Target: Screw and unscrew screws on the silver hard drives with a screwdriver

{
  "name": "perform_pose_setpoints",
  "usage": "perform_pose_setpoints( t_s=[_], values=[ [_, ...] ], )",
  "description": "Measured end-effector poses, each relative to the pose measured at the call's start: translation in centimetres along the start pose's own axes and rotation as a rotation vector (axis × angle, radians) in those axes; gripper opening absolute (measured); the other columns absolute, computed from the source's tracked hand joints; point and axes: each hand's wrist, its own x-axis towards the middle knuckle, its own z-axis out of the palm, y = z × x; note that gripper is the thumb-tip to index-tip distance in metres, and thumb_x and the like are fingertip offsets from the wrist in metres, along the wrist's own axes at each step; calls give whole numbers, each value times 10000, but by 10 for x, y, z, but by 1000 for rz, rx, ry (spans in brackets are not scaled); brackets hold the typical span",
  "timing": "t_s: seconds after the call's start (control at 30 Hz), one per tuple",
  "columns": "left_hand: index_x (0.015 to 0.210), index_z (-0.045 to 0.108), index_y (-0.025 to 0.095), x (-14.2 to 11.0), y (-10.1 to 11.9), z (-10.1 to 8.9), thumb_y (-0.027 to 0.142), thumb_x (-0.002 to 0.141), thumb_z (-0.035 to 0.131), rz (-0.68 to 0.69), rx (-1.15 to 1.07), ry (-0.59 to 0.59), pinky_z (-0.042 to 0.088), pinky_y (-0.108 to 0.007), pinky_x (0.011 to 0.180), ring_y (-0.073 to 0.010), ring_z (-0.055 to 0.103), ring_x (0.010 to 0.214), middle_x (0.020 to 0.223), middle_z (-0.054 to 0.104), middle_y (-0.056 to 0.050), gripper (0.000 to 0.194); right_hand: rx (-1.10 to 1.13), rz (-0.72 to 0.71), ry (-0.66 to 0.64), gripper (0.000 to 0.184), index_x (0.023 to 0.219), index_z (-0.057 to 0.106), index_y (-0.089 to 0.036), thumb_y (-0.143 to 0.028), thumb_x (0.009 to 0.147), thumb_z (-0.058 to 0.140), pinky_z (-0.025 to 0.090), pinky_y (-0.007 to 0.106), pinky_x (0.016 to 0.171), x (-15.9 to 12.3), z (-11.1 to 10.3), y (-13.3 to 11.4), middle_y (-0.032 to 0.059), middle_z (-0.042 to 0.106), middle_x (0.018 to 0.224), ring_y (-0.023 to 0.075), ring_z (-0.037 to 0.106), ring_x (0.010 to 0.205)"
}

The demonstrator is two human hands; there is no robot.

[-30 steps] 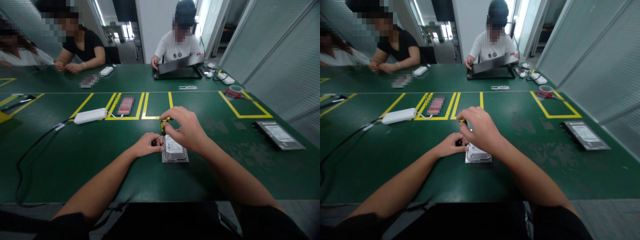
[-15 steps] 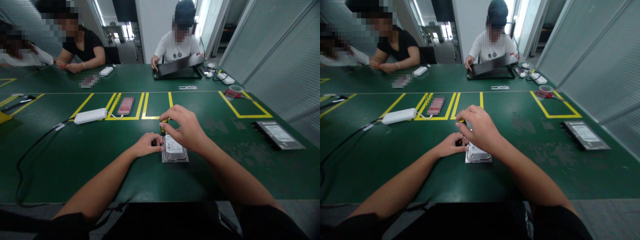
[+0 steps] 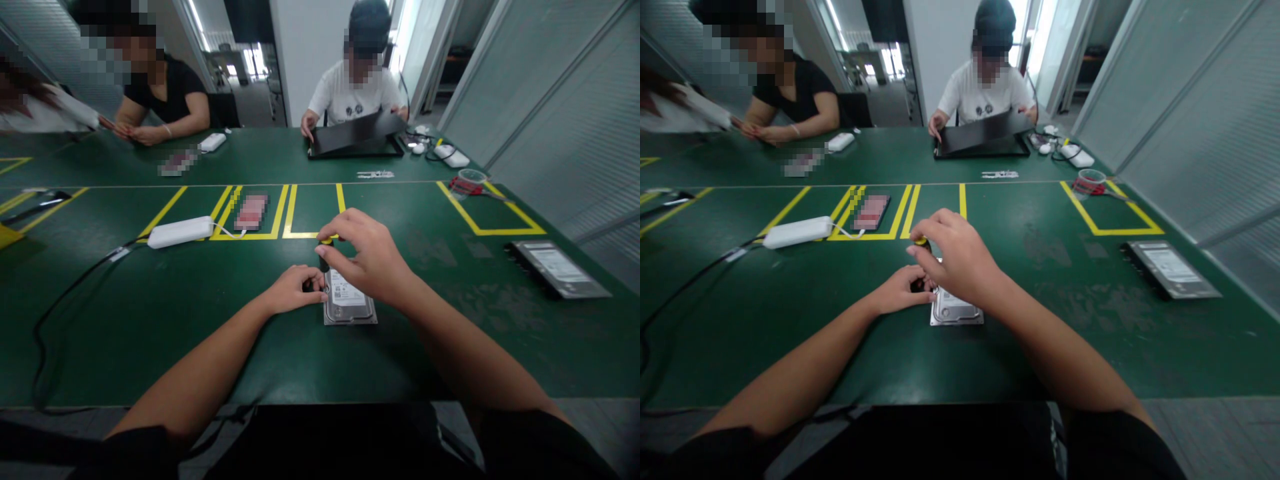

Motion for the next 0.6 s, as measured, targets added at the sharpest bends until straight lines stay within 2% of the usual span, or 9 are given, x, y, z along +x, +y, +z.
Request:
perform_pose_setpoints(
  t_s=[0.13, 0.4, 0.6],
  values=[
    [857, 618, 163, 0, -1, 0, 431, 800, 698, -3, -4, -6, 399, -258, 664, -137, 557, 685, 735, 631, 9, 286, -36, -23, -8, 110, 903, 626, -189, -259, 883, 544, 409, 334, 815, 0, 1, 2, 50, 653, 903, 180, 559, 881],
    [845, 619, 167, 0, -2, 0, 430, 793, 702, -7, -22, -1, 404, -256, 661, -134, 552, 679, 723, 626, 14, 281, -56, -3, -11, 163, 963, 636, -194, -208, 869, 504, 408, 337, 823, 0, 0, 1, 45, 702, 963, 181, 586, 893],
    [835, 607, 166, 0, 0, 0, 416, 793, 710, 0, -30, -5, 392, -244, 639, -123, 538, 658, 715, 616, 21, 274, -20, -18, -3, 153, 947, 646, -171, -199, 863, 522, 427, 340, 836, 0, -1, -2, 69, 679, 952, 188, 585, 917]
  ],
)
